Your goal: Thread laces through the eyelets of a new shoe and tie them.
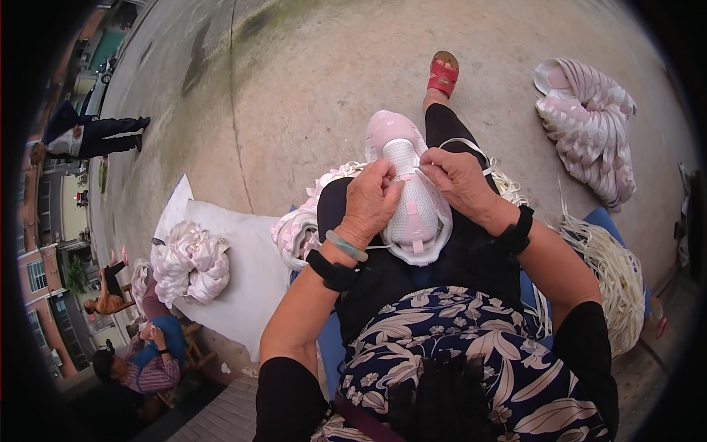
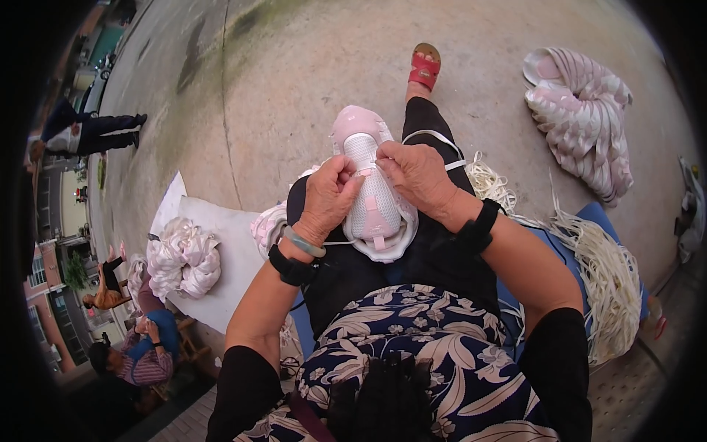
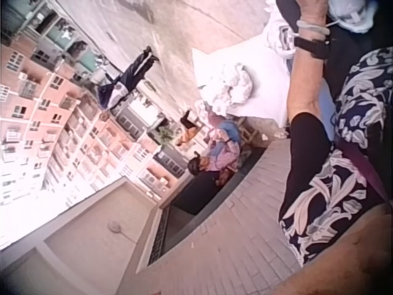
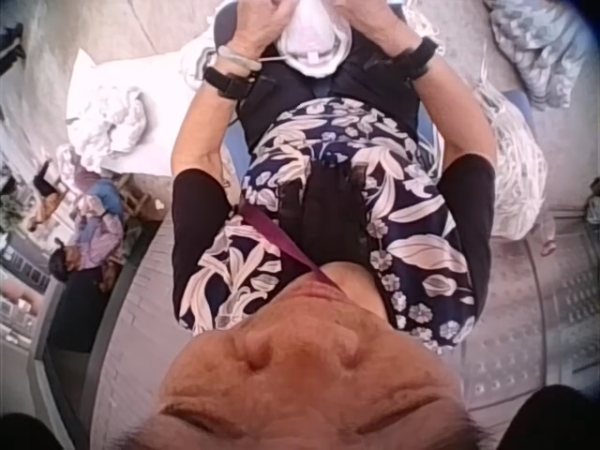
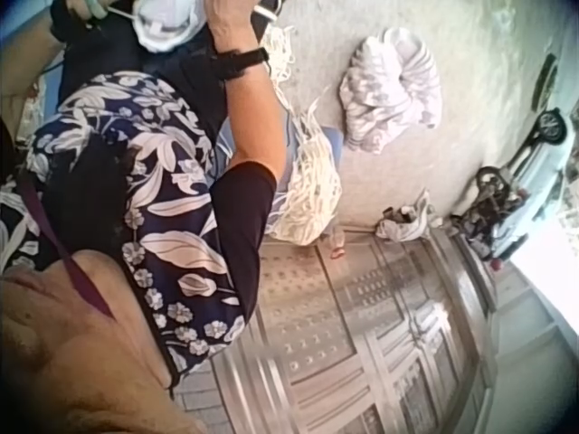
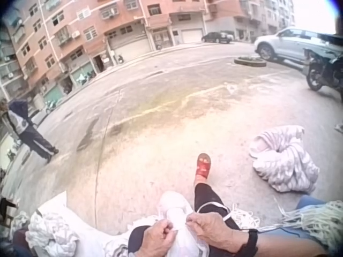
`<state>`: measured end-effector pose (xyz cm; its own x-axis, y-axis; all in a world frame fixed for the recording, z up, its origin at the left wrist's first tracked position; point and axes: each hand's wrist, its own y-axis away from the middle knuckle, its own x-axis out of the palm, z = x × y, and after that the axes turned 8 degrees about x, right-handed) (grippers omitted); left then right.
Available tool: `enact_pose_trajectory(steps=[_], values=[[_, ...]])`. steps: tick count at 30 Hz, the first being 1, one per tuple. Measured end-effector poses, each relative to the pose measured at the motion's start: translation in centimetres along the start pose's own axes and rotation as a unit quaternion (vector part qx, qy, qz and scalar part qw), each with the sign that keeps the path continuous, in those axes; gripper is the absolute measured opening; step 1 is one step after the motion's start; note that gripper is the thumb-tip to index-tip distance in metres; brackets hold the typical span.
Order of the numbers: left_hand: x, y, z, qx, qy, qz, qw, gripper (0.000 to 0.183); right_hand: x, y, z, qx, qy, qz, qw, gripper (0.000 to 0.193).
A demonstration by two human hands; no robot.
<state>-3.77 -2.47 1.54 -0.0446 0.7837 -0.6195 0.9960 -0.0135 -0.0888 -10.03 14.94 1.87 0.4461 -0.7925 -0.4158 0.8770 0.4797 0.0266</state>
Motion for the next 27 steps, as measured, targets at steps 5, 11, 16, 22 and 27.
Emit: enact_pose_trajectory(steps=[5, 11, 16, 22, 27], values=[[-0.04, -0.17, -0.29, 0.019, -0.014, -0.004, 1.0, 0.018, 0.74, 0.27, -0.54, -0.004, 0.183, 0.016, 0.983, 0.01], [0.0, -0.44, -0.34, 0.113, -0.132, -0.003, 0.985, 0.017, 0.72, 0.31, -0.22, -0.028, 0.182, 0.003, 0.983, 0.01], [0.25, -0.26, -0.52, 0.153, -0.186, 0.001, 0.971, 0.016, 1.1, 0.34, -0.61, -0.054, 0.196, -0.013, 0.979, 0.008], [0.5, -0.23, -0.22, 0.164, -0.203, 0.01, 0.965, 0.016, 1.3, 0.39, -0.64, -0.038, 0.17, -0.016, 0.985, 0.007], [0.66, -0.3, -0.12, 0.178, -0.208, -0.005, 0.962, 0.016, 1.19, 0.16, -0.75, -0.018, 0.159, 0.004, 0.987, 0.009]])
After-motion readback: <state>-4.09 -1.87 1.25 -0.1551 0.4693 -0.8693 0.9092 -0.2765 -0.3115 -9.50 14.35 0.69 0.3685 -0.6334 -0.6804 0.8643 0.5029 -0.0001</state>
